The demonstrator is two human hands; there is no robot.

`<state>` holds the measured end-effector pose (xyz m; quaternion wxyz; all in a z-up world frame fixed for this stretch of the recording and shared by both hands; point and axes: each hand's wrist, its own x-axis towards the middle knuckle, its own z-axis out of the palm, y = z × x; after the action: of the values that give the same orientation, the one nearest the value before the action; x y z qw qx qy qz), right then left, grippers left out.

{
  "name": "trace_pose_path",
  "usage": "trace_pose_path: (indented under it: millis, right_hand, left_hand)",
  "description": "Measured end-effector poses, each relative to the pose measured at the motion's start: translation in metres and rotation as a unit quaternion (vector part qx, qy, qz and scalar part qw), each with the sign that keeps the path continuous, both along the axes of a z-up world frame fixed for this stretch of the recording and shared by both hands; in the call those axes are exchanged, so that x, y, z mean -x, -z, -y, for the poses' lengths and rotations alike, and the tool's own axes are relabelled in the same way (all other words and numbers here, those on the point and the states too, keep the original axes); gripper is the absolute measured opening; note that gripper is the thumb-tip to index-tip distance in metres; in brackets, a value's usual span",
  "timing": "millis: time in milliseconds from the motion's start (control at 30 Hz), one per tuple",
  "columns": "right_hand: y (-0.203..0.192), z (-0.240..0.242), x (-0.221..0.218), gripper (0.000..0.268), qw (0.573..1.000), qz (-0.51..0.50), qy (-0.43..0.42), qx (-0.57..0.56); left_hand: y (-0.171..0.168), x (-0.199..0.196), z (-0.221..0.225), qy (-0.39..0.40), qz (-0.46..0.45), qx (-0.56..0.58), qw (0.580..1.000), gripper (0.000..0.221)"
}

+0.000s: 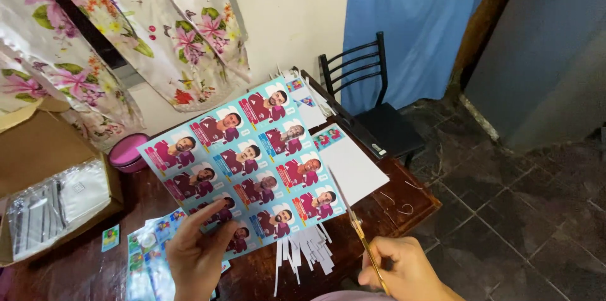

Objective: Cutting printed sheets of cards or stickers with scissors.

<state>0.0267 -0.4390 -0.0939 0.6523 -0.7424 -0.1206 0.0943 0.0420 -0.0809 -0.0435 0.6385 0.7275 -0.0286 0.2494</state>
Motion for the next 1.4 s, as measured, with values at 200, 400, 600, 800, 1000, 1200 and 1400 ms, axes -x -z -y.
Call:
trace_pose_path:
  millis: [200, 400, 600, 800, 1000, 1200, 1400]
  right_hand:
    - [0.003, -0.004, -0.007, 0.054, 0.995, 0.087, -0.047, 0.002]
    - [-0.003, -0.024, -0.019, 0.074, 0.992, 0.085, -0.097, 0.013]
    - [-0.015, -0.059, -0.026, 0.075, 0.989, 0.075, -0.129, -0.023]
    - [-0.016, -0.085, -0.031, 0.069, 0.989, 0.062, -0.130, -0.019]
    - [0.009, -0.091, -0.029, 0.060, 0.993, 0.069, -0.088, 0.037]
    - [0.011, -0.085, -0.028, 0.052, 0.996, 0.054, -0.061, 0.031]
    - [0.009, -0.070, -0.035, 0.046, 0.990, 0.110, -0.034, 0.078]
  left_hand:
    - [-0.003, 0.009, -0.007, -0.025, 0.003, -0.019, 1.000, 0.042]
    - [-0.003, 0.011, -0.029, -0.026, 0.004, 0.017, 0.999, 0.040]
    - [-0.005, 0.023, -0.057, -0.034, -0.004, 0.022, 0.999, 0.040]
    - [-0.003, 0.033, -0.072, -0.015, 0.005, -0.018, 1.000, 0.037]
    - [0.005, 0.045, -0.082, -0.011, -0.058, 0.029, 0.998, 0.038]
    - [0.008, 0.036, -0.077, 0.013, -0.048, 0.032, 0.998, 0.037]
    - [0.015, 0.017, -0.067, 0.033, -0.037, 0.048, 0.998, 0.038]
